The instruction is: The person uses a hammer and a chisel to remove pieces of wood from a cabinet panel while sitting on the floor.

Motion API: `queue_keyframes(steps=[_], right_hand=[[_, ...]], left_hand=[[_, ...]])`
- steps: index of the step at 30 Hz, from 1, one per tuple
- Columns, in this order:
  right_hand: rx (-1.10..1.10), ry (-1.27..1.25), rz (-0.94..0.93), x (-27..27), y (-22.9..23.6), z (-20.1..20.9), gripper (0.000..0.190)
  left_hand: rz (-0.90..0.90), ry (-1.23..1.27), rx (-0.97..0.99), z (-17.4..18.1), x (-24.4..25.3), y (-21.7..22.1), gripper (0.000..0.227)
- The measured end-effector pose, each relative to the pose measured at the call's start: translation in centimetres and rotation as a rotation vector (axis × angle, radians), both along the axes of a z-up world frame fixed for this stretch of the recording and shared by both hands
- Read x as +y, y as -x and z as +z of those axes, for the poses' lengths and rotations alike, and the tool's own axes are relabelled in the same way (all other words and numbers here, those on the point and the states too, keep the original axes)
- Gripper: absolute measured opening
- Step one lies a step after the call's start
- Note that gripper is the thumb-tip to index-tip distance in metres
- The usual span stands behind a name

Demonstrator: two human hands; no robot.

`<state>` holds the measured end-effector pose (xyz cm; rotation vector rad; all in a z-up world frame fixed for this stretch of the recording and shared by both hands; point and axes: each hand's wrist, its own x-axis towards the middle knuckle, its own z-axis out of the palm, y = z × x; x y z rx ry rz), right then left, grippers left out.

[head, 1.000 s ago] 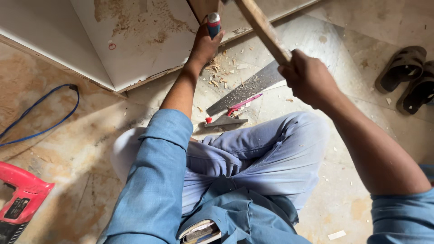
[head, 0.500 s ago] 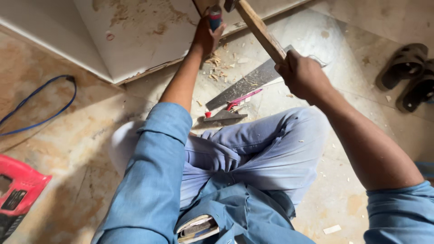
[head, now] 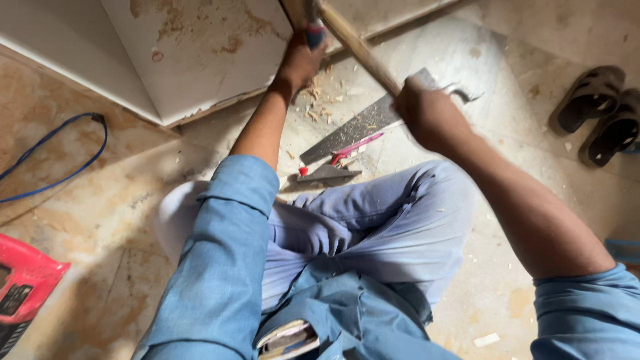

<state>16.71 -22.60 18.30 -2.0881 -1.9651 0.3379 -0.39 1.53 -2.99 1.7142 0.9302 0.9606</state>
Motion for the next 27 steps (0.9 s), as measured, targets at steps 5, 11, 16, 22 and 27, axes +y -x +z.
queue_keyframes(steps=[5,11,16,22,27], right_hand=[[0.187,0.071,-0.049,-1.6,0.3,-2.0,0.028],[0.434,-0.220,-0.092,-2.0,0.5,-5.6,0.023],[0.839,-0.395,0.074,-1.0,-0.1,-5.4,0.037],[1.847,0.251,0.424,-3.0,3.1,-2.2,0.018],[0.747,-0.462,-0.129,-1.8,1.4,-5.1,0.029]], left_hand=[[0.094,0.148,0.095,-1.1,-0.2,-0.6,0.037],[0.022,0.015,0.023,-2.0,1.3,0.8,0.028],[-0.017,-0.090,-0.059,-2.5,1.3,1.4,0.028],[0.066,-0.262,-0.028,-4.0,1.9,0.5,0.031],[0.072,-0.222,-0.024,-4.3,0.9,0.4,0.039]])
